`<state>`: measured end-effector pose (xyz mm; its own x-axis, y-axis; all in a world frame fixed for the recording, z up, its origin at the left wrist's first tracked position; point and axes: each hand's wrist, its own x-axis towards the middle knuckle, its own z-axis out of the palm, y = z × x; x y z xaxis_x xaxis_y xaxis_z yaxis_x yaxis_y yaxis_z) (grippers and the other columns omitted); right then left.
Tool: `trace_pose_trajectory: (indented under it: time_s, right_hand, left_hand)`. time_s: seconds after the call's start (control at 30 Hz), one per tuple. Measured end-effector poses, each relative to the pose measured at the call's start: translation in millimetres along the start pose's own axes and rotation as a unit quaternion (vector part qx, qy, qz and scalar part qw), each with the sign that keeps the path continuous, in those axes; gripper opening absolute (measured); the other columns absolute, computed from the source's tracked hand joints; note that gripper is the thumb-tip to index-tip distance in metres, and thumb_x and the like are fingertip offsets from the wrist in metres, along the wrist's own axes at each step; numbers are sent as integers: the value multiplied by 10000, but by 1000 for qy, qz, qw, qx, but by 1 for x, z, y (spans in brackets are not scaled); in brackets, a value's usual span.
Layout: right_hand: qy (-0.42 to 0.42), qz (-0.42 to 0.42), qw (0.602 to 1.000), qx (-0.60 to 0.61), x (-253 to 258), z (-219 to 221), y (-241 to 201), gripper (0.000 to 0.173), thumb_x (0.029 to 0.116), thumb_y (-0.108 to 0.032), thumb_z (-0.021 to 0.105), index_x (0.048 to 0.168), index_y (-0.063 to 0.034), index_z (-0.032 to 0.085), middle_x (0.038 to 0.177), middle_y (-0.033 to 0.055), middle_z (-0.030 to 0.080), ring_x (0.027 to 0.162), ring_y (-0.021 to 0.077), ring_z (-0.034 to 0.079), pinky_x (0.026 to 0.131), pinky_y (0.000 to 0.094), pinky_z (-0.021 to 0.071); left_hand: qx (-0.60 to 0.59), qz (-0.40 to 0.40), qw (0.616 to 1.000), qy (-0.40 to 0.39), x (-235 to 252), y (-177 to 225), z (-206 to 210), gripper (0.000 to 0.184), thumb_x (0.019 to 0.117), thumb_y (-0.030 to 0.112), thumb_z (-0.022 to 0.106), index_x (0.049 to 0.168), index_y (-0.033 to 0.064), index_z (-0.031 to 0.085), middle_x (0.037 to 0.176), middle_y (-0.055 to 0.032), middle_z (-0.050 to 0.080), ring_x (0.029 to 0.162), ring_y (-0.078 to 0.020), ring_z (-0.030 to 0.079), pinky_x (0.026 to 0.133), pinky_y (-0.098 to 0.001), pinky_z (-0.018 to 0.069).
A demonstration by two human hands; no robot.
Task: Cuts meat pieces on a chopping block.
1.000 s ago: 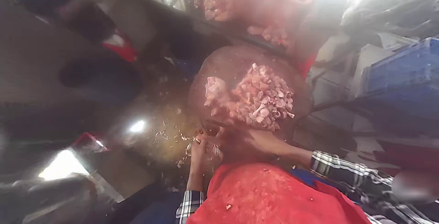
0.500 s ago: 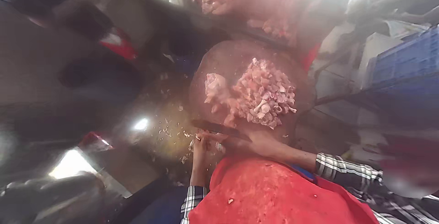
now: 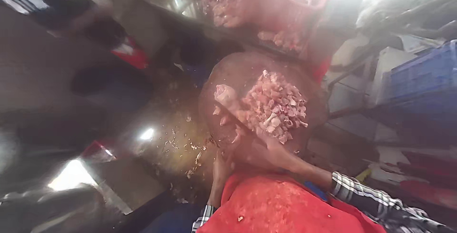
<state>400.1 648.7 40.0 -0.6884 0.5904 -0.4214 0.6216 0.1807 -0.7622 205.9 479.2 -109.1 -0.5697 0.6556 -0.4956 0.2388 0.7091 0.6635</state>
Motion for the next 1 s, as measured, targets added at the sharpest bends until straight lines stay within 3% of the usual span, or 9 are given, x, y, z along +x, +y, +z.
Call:
trace_pose_trajectory:
  time_s: [0.1, 0.23, 0.3, 0.37, 0.47, 0.63, 0.83, 0.9, 1.0]
  right_hand:
    - [-23, -6, 999, -30, 1, 21, 6, 460, 1050, -553, 449, 1233, -182, 647, 878, 65, 675, 797, 188, 667, 756, 448, 567]
    - [-145, 120, 978, -87, 22, 49, 74, 666, 1033, -649, 382, 1149, -49, 647, 956, 179, 668, 922, 344, 675, 833, 608, 536]
    - [-124, 92, 986, -68, 16, 36, 54, 627, 1032, -642, 394, 1097, -73, 650, 879, 141, 646, 827, 297, 660, 777, 561, 543]
    - [-90, 25, 996, 0, 4, 29, 24, 502, 1044, -575, 445, 1214, -149, 649, 860, 71, 645, 778, 200, 642, 755, 466, 551]
    - [-72, -41, 993, 80, 1, 39, 19, 397, 1058, -472, 489, 1159, -121, 643, 824, 38, 615, 720, 123, 601, 704, 366, 536]
    - [-168, 90, 976, -102, 14, 55, 73, 677, 1014, -677, 393, 1060, -52, 649, 904, 167, 660, 870, 341, 675, 782, 609, 544]
    - [-96, -99, 987, 87, -2, 47, 10, 352, 1069, -374, 519, 1184, -71, 656, 874, 75, 646, 768, 135, 619, 746, 346, 542]
    - [-148, -41, 988, 37, 6, 57, 37, 418, 1078, -442, 475, 1171, -83, 666, 897, 105, 656, 796, 194, 638, 771, 423, 547]
    - [-210, 103, 970, -69, 16, 53, 83, 652, 1026, -632, 426, 1002, -22, 656, 864, 184, 643, 833, 349, 656, 751, 622, 519]
  left_hand:
    - [20, -3, 1000, 17, -6, -5, 15, 503, 967, 412, 692, 1373, 147, 556, 919, -129, 731, 763, -296, 722, 719, -559, 603]
    - [39, -25, 999, 16, -10, 2, 15, 544, 980, 468, 652, 1404, 148, 539, 991, -119, 740, 833, -280, 734, 770, -549, 606]
    - [12, -37, 999, -3, -12, -4, 14, 644, 950, 499, 690, 1439, 130, 491, 993, -142, 730, 827, -297, 728, 765, -554, 606]
    - [-38, -51, 998, -21, -18, -19, 13, 705, 929, 463, 726, 1459, 95, 441, 1019, -145, 722, 848, -280, 726, 788, -530, 611]
    - [-164, -39, 986, -15, -23, -32, 19, 514, 994, 295, 680, 1374, 35, 452, 934, -107, 747, 766, -213, 754, 712, -427, 659]
    - [-166, -44, 985, -26, -23, -21, 20, 324, 1060, 275, 575, 1221, -6, 594, 852, -75, 752, 702, -174, 739, 692, -379, 651]
    - [-227, -44, 972, -33, -22, -18, 29, 287, 1054, 219, 586, 1205, -25, 574, 826, -105, 746, 664, -211, 738, 634, -385, 647]
    - [-208, -42, 977, -29, -19, -18, 28, 305, 1056, 263, 587, 1176, -17, 603, 805, -103, 738, 648, -209, 728, 632, -394, 646]
    - [-192, -32, 980, -34, -15, -6, 18, 342, 1058, 329, 576, 1133, 0, 634, 768, -100, 723, 619, -206, 712, 601, -397, 635]
